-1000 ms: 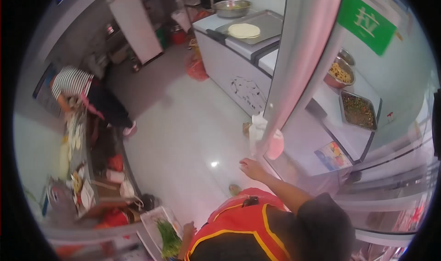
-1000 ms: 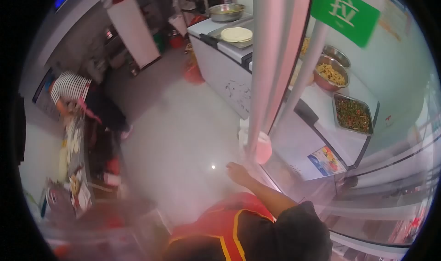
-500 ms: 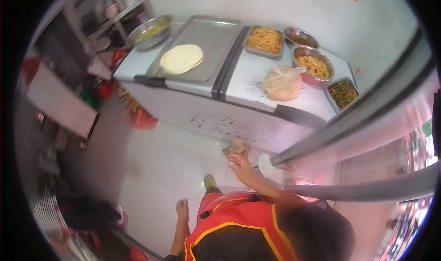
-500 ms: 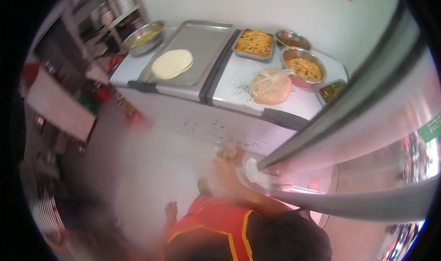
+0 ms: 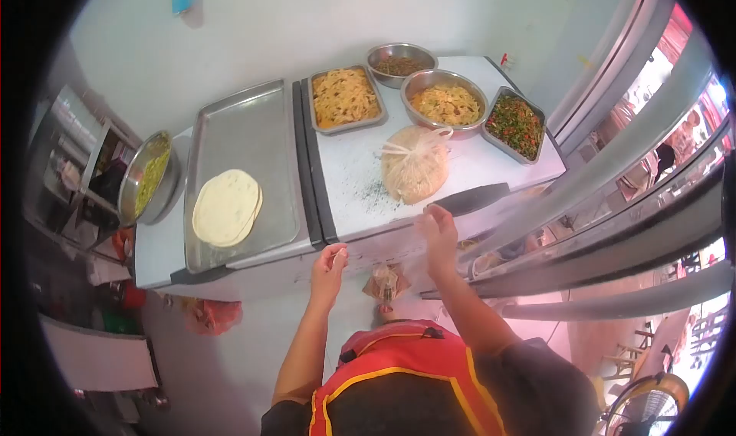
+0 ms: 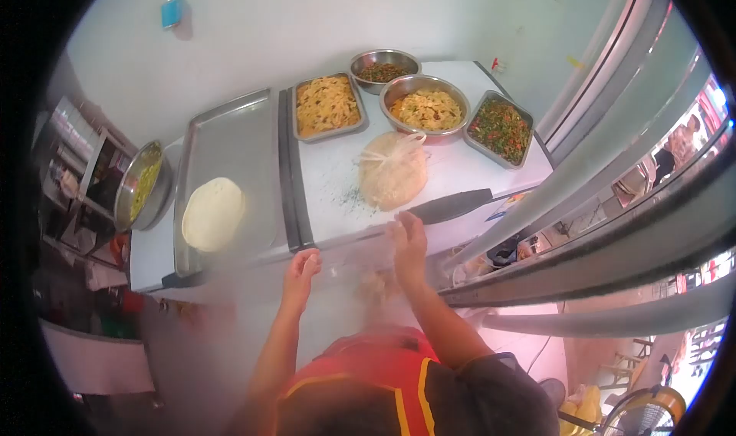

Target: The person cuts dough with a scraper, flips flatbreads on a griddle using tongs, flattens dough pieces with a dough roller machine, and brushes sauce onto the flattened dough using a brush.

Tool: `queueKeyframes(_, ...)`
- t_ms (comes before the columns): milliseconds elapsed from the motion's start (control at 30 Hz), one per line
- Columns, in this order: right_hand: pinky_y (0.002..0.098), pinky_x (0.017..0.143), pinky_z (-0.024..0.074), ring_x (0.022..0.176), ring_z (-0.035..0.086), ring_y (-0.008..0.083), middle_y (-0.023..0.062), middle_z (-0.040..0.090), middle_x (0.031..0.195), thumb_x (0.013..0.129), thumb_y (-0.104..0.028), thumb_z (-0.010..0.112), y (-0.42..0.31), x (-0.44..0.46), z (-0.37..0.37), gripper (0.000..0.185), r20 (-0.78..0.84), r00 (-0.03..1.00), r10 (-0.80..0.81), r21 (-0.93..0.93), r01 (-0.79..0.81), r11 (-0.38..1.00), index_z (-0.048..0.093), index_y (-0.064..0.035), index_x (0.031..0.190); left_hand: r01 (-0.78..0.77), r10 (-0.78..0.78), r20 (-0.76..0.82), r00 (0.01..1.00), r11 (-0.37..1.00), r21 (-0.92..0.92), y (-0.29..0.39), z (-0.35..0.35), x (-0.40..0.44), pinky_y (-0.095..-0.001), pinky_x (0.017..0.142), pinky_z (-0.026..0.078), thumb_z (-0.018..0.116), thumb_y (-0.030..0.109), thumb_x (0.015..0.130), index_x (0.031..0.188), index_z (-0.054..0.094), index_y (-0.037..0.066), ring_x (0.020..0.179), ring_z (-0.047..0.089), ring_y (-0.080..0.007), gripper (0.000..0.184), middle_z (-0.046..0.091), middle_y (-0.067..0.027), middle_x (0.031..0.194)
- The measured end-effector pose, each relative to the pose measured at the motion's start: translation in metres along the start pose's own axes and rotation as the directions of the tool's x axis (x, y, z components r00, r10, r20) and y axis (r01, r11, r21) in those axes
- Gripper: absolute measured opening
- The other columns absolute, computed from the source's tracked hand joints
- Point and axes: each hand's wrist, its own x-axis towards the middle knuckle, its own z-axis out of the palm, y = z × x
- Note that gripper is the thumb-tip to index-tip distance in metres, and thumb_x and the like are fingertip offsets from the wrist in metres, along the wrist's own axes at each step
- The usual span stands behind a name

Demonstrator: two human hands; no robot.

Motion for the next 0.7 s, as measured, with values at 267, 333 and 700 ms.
queueKeyframes(267, 0.0274, 0.087, 0.0481, 0.092, 0.054, 0.0165, 0.0112, 0.051, 0.101, 0.089, -0.012, 0.052, -0.019, 0.11, 0.014, 0.023, -0.416, 0.909, -0.036, 0.302, 0.175, 0.937, 0.049, 0.0053, 0.105, -0.095, 0.087, 0.118, 0.989, 0.994, 0.063, 0.054, 0.014, 0.115, -0.022, 0.069, 0.043, 0.056, 0.021, 0.088, 0.105, 0.06, 0.004, 0.074, 0.053, -0.0085, 0.024, 0.06, -0.0017, 0.084)
queueKeyframes(333, 0.0271, 0.084, 0.0495, 0.088, 0.055, 0.0167, 0.011, 0.052, 0.098, 0.089, -0.013, 0.053, -0.007, 0.154, -0.005, 0.023, -0.449, 0.893, -0.03, 0.275, 0.17, 0.946, 0.051, 0.0064, 0.101, -0.095, 0.083, 0.149, 0.985, 0.992, 0.082, 0.074, 0.02, 0.143, -0.0217, 0.068, 0.043, 0.056, 0.022, 0.088, 0.105, 0.06, 0.005, 0.072, 0.052, -0.0078, 0.024, 0.06, -0.001, 0.083)
queueKeyframes(700, 0.0419, 0.078, 0.0556, 0.083, 0.061, 0.0317, 0.0204, 0.055, 0.098, 0.086, -0.004, 0.046, 0.023, 0.304, -0.018, 0.025, -0.253, 0.81, 0.53, 0.388, -0.417, 0.822, 0.045, 0.0091, 0.107, -0.533, 0.438, 0.36, 0.824, 0.814, 0.23, 0.051, 0.079, 0.274, -0.0308, 0.076, 0.046, 0.053, 0.019, 0.088, 0.104, 0.057, 0.001, 0.096, 0.056, -0.0233, 0.024, 0.057, -0.0127, 0.102)
